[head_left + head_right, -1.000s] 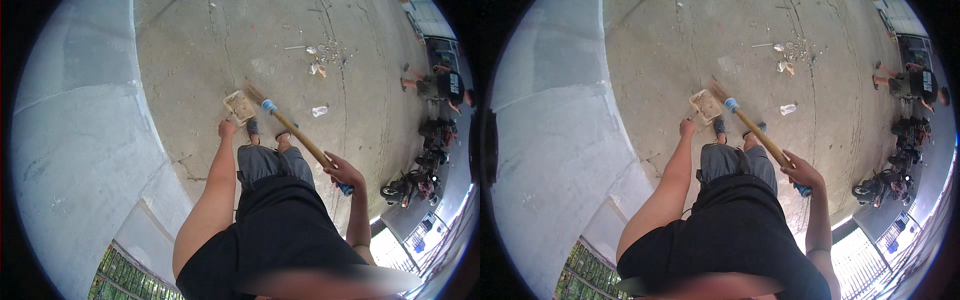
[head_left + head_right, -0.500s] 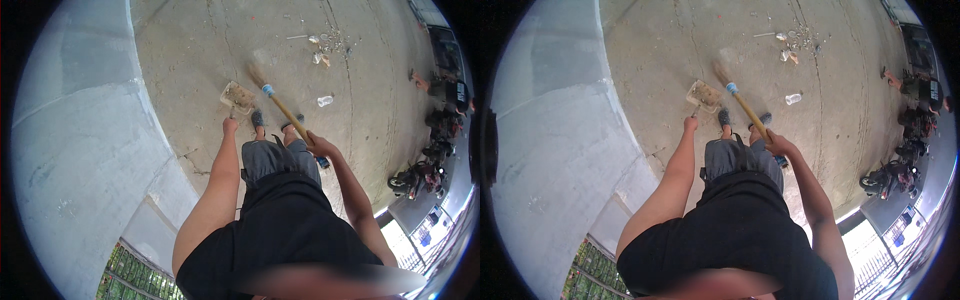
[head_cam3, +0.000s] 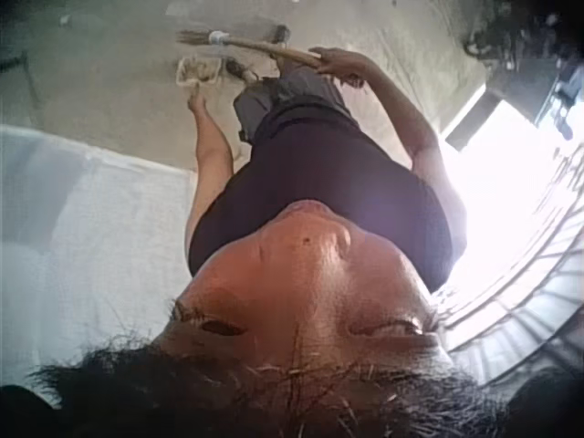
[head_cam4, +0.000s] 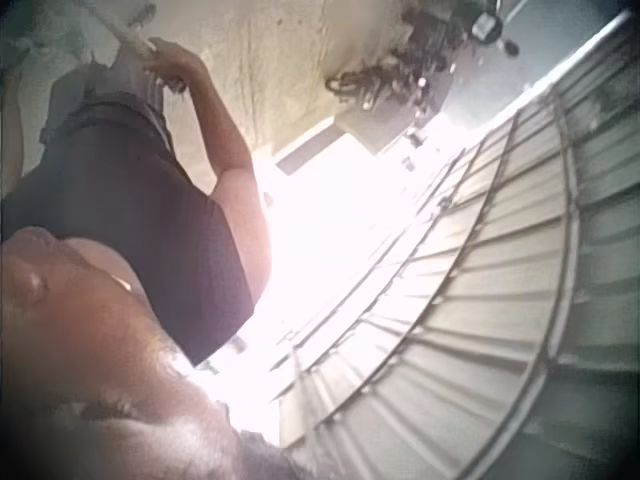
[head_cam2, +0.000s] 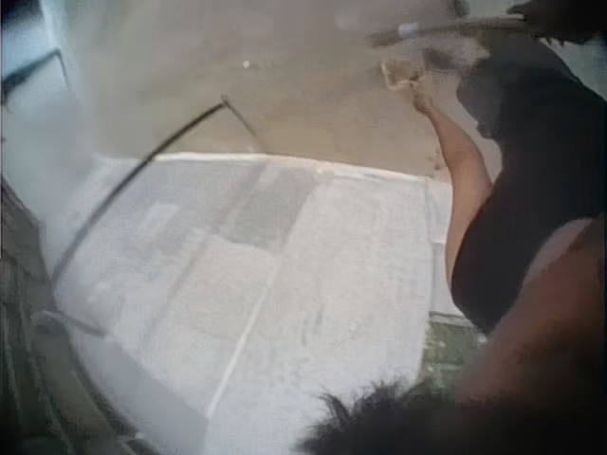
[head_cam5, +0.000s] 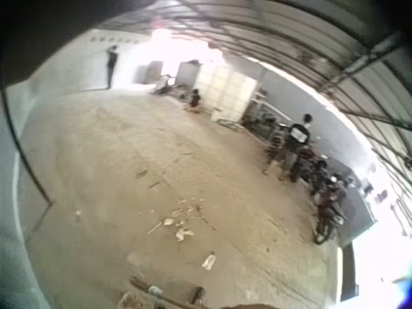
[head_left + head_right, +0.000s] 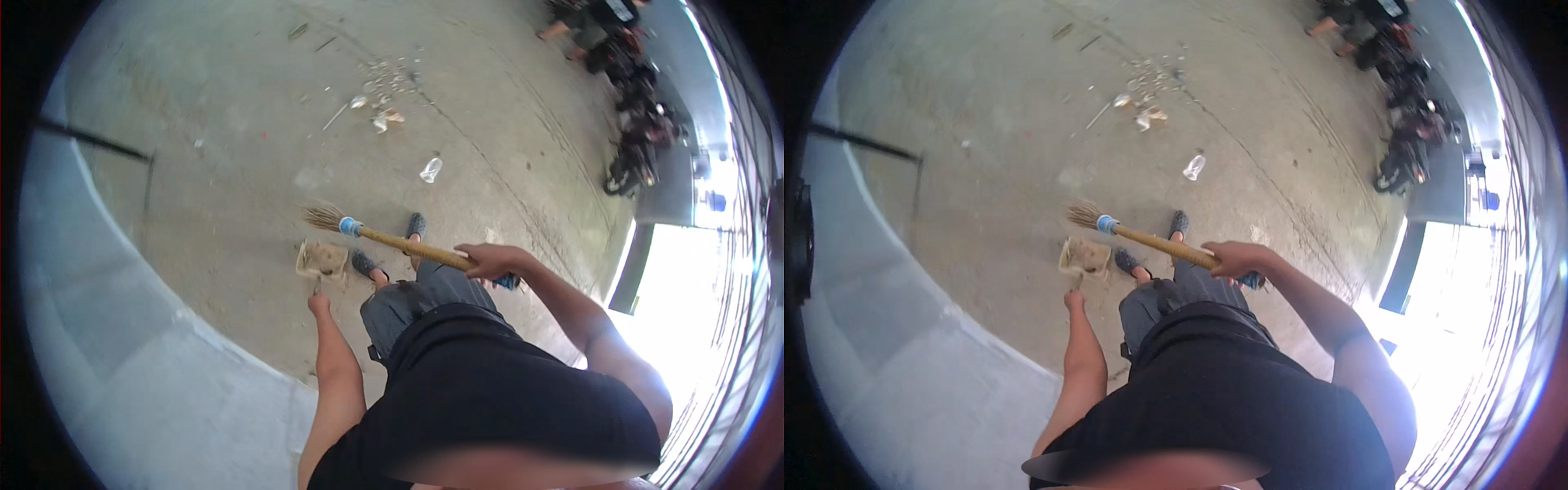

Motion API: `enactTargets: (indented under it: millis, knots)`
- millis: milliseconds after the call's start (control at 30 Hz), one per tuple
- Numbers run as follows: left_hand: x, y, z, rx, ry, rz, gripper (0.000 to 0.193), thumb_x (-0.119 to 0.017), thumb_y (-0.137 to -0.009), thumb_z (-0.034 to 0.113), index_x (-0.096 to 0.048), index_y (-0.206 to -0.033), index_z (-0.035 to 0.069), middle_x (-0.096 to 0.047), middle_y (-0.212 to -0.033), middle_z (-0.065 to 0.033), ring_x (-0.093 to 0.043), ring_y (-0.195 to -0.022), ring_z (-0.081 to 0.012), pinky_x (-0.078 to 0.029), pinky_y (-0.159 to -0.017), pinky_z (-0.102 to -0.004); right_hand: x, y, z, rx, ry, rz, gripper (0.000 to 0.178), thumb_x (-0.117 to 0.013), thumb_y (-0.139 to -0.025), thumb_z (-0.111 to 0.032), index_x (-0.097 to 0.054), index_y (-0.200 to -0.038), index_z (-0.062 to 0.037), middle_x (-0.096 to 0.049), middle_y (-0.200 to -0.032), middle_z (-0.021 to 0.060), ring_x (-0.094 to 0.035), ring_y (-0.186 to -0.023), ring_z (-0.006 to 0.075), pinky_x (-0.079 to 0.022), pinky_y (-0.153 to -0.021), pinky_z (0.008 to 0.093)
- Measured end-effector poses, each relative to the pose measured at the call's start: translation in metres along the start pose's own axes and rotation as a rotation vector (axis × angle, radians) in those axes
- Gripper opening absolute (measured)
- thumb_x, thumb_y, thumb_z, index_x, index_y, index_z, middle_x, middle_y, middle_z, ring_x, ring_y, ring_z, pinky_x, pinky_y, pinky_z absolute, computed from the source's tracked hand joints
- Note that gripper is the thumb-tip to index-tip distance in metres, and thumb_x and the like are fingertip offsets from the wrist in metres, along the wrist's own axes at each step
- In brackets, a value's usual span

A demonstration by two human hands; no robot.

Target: Sweeping debris and trash into a dustpan in an outdoor parking area.

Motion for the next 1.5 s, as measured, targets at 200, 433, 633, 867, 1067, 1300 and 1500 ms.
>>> enactTargets:
  millis: [200,433,633,867,1067,1300,1500]
  knots:
    - [0.008,0.028,0.013,0.059,0.053,-0.128,0.038,-0.054,-0.094,0.026,-0.063,-0.101,-0.011,-0.068,-0.09,-0.0236,-0.069,-0.077,-0.0346,-0.054,-0.065,-0.0418,0.003,-0.068,0.065,-0.063,0.473,0.644,0.036,-0.059,-0.083,-0.017,-0.05,-0.114,-0.0019,-0.065,-0.096,0.0217,-0.066,-0.09,0.0376,-0.052,-0.078,0.0483]
    - [0.0,0.034,-0.01,0.094,0.203,-0.209,0.041,-0.056,-0.095,0.03,-0.063,-0.098,-0.01,-0.069,-0.075,-0.0152,-0.065,-0.058,-0.0243,-0.049,-0.049,-0.0355,-0.055,-0.119,0.08,-0.048,0.401,0.733,0.037,-0.058,-0.087,-0.02,-0.052,-0.118,-0.0013,-0.066,-0.094,0.0193,-0.067,-0.085,0.0365,-0.053,-0.073,0.0483]
    - [-0.018,0.035,-0.017,0.083,0.215,-0.246,0.038,-0.054,-0.096,0.025,-0.062,-0.099,-0.012,-0.07,-0.078,-0.015,-0.065,-0.056,-0.0225,-0.049,-0.048,-0.0343,-0.093,-0.092,0.084,-0.007,0.388,0.556,0.031,-0.049,-0.091,-0.018,-0.053,-0.118,-0.0021,-0.068,-0.091,0.0188,-0.068,-0.086,0.0371,-0.053,-0.072,0.0485]
    - [-0.015,0.038,-0.011,0.089,0.286,-0.215,0.037,-0.05,-0.096,0.021,-0.061,-0.101,-0.014,-0.071,-0.081,-0.0157,-0.066,-0.059,-0.023,-0.053,-0.051,-0.0327,-0.071,-0.046,0.082,-0.013,0.557,0.152,0.033,-0.062,-0.084,-0.027,-0.061,-0.113,-0.0104,-0.069,-0.095,0.0151,-0.067,-0.091,0.0352,-0.052,-0.077,0.0476]
    - [0.001,0.064,-0.012,0.159,0.206,-0.223,0.035,-0.052,-0.09,0.015,-0.058,-0.113,-0.011,-0.069,-0.086,-0.0151,-0.064,-0.061,-0.0192,-0.052,-0.05,-0.03,-0.033,-0.01,0.098,0.025,0.427,0.393,0.038,-0.064,-0.083,-0.028,-0.06,-0.118,-0.0119,-0.069,-0.096,0.015,-0.066,-0.092,0.0361,-0.051,-0.079,0.0485]
    - [0.001,0.069,-0.041,0.126,0.246,-0.105,0.036,-0.051,-0.092,0.019,-0.064,-0.098,-0.013,-0.072,-0.082,-0.0142,-0.067,-0.061,-0.0215,-0.054,-0.054,-0.0328,-0.041,-0.07,0.085,-0.039,0.347,0.674,0.045,-0.057,-0.086,-0.02,-0.05,-0.13,-0.0084,-0.067,-0.093,0.0212,-0.066,-0.09,0.0362,-0.052,-0.076,0.0478]
    - [-0.011,0.067,-0.053,0.155,0.283,-0.165,0.027,-0.057,-0.087,0.013,-0.065,-0.094,-0.011,-0.068,-0.074,-0.0141,-0.067,-0.061,-0.022,-0.051,-0.051,-0.0346,-0.079,-0.105,0.066,-0.026,0.362,0.552,0.038,-0.047,-0.092,-0.018,-0.05,-0.127,-0.0039,-0.067,-0.097,0.0208,-0.067,-0.09,0.0371,-0.052,-0.076,0.0482]
Point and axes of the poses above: each hand's wrist, its own y-axis away from the middle knuckle, its own x-axis out of the back of the hand, z = x × y, the point moved 1 cm from there along -y, towards the middle knuckle
